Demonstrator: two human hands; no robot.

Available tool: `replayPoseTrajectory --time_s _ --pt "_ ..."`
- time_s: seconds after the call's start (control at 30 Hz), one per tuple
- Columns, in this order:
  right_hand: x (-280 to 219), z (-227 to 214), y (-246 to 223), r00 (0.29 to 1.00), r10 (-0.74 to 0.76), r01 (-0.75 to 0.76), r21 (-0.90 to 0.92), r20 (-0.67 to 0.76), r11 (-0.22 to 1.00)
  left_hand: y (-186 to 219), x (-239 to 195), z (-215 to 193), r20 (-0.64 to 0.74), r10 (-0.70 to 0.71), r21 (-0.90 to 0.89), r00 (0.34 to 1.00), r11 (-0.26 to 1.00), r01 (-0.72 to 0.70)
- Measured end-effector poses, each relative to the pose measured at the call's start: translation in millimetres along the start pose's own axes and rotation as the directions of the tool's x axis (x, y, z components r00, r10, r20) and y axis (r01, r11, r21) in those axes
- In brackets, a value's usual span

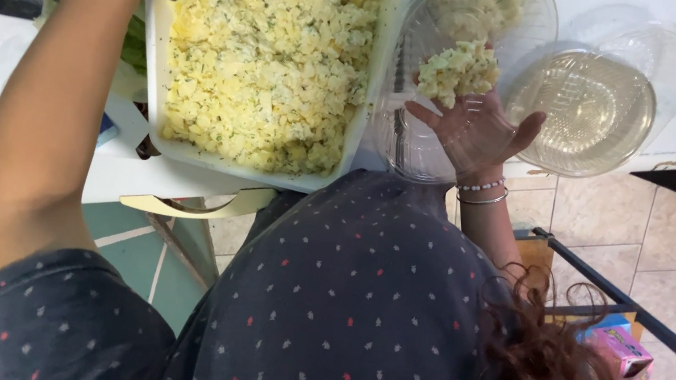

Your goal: The person scoops a yellow, crumbly food mixture from a large white tray into small, clear plastic containers using a spoon. They then place a lid on one of the filled containers.

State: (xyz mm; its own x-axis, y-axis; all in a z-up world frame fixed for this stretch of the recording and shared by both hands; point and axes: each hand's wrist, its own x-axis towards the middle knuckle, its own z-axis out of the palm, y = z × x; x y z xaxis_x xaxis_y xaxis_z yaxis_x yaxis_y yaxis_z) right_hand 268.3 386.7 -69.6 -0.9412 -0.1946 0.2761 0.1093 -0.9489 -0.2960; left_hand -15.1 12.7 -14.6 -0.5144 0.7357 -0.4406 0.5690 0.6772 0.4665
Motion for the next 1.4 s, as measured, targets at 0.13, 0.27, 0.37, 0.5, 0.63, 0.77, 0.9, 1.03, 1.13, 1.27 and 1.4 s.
replayPoseTrajectory --time_s 0.13,0.27,0.37,0.5,0.63,0.77,0.9,1.03,1.13,1.27,1.4 --pt "-8.9 2.3 -4.5 0.999 0.019 -0.019 0.014 -0.041 1.0 16.9 -20.6 -6.4 -0.033 -0.087 -0.026 0.996 0.996 0.086" --pt "-9.4 3.7 -5.3 0.998 0.004 -0.003 0.02 -0.057 1.0 20.8 -38.8 -6.6 -0.149 -0.034 -0.058 0.988 0.998 0.025" --pt "-2.8 6.3 -5.0 1.0 0.023 -0.023 0.023 0.001 0.999 16.5 -53.7 -3.7 -0.257 0.046 -0.027 0.965 0.998 -0.055" --pt "5.3 5.3 2.9 0.995 0.088 -0.087 0.014 -0.057 0.996 45.2 -86.6 -14.3 -0.383 0.114 0.001 0.917 0.992 -0.123" --pt "29.9 9.1 21.5 0.993 0.115 -0.115 0.012 0.019 0.993 130.0 -113.3 -27.6 -0.524 0.162 0.149 0.836 0.984 -0.098" --pt "51.1 16.0 42.2 0.989 0.148 -0.141 0.216 -0.015 0.966 197.7 -105.0 9.9 -0.653 0.134 0.31 0.746 0.945 0.101" --pt "60.4 18.3 50.4 0.99 0.138 -0.139 0.145 0.017 0.98 228.3 -91.7 38.7 -0.733 0.27 0.524 0.625 0.809 0.265" --pt "55.6 8.8 49.7 0.991 0.134 -0.121 0.259 -0.031 0.958 240.8 -93.3 57.7 -0.811 0.398 0.561 0.43 0.739 0.374" --pt "54.6 12.6 51.7 0.992 0.124 -0.114 0.265 -0.018 0.957 252.0 -98.7 75.2 -0.816 0.389 0.542 0.427 0.772 0.332" --pt "56.4 34.3 51.3 0.963 0.159 -0.15 0.058 -0.218 0.987 251.2 -106.9 100.4 -0.792 0.237 0.368 0.563 0.92 0.131" --pt "57.3 25.2 50.2 0.995 0.087 -0.087 -0.001 -0.055 0.996 256.2 -119.7 84.4 -0.805 0.228 0.223 0.547 0.972 -0.077"
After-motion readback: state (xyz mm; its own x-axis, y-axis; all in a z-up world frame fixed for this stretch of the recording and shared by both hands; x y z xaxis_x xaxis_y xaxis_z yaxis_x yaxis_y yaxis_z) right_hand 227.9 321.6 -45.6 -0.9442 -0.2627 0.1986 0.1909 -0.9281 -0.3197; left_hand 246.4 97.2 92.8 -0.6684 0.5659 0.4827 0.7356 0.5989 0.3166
